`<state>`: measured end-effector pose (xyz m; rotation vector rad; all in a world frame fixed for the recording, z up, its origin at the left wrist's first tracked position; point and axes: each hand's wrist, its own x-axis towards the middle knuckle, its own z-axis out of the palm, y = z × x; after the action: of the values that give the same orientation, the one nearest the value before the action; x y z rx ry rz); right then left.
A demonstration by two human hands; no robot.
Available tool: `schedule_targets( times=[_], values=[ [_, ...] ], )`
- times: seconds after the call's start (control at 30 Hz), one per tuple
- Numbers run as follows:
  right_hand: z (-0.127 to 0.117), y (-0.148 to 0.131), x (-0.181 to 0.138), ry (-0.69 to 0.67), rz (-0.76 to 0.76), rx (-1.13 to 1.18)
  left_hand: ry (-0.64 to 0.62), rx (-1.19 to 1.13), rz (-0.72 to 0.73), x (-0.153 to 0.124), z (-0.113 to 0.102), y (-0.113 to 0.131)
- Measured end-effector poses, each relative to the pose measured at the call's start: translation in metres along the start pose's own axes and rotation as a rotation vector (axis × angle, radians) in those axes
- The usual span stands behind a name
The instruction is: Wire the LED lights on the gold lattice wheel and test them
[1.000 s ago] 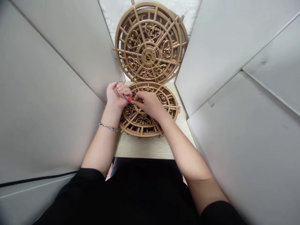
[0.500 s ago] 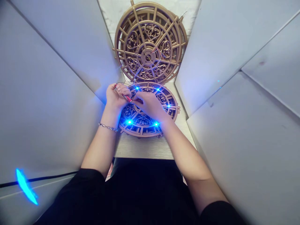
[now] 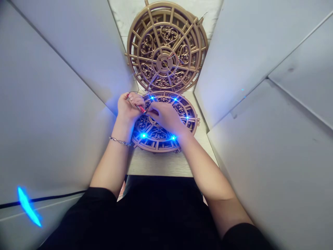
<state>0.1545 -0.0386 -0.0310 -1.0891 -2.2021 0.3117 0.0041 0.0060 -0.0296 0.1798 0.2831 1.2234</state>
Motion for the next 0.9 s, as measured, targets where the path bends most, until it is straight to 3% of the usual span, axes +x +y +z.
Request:
schedule_targets(
  times=[0.9],
  values=[
    [-0.0008,-0.0002,-0.0002,-0.013,0.009,0.017,0.015,0.070,0.032,-0.0028,0.0040,-0.0021]
  ],
)
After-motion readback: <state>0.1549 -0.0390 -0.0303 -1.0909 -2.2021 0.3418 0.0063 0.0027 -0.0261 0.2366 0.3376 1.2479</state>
